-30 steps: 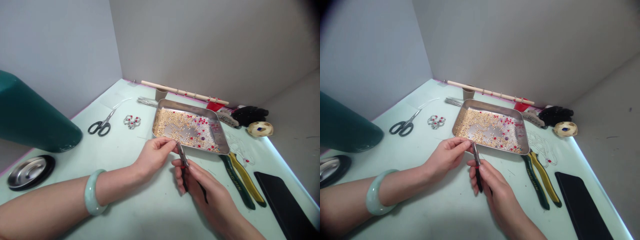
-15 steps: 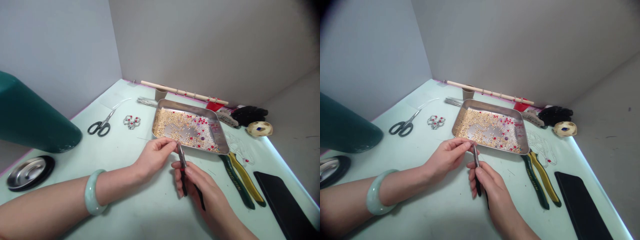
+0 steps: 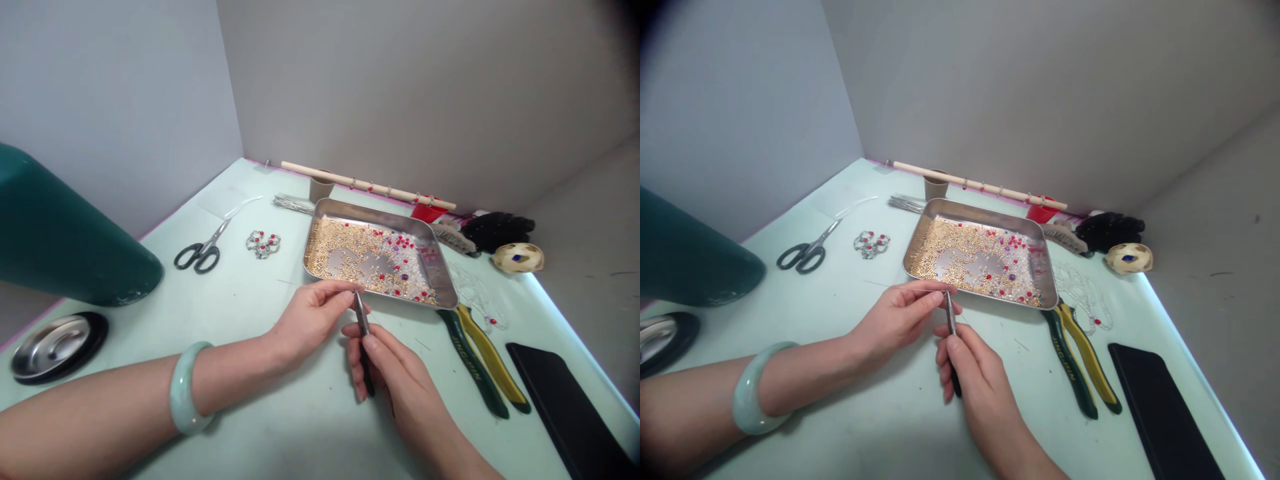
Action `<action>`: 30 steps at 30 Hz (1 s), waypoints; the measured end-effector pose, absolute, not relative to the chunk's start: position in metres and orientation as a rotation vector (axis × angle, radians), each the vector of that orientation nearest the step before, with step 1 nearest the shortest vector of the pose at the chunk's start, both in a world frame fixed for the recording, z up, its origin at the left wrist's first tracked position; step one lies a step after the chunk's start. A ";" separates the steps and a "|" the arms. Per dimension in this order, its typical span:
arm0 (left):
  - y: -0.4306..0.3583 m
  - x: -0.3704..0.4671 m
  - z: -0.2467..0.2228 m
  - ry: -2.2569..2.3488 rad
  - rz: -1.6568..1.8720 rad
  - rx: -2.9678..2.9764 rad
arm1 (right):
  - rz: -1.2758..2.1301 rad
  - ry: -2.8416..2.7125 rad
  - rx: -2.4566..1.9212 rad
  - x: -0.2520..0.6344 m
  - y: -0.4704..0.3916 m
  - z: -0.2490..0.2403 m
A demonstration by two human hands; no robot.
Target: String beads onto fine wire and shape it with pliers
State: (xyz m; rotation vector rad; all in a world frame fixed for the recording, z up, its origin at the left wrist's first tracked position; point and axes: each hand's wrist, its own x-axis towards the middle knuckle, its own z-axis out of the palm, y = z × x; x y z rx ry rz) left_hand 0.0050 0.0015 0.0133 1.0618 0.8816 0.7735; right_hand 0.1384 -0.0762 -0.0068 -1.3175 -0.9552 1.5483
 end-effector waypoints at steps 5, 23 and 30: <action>0.000 0.005 0.013 0.900 0.763 1.045 | 1.551 -0.973 -1.343 0.139 -0.075 -0.006; 0.002 0.004 0.016 0.931 0.777 1.089 | 1.665 -0.861 -1.252 0.142 -0.070 -0.006; 0.002 0.004 0.006 0.922 0.847 1.140 | 1.667 -0.815 -1.160 0.143 -0.069 -0.005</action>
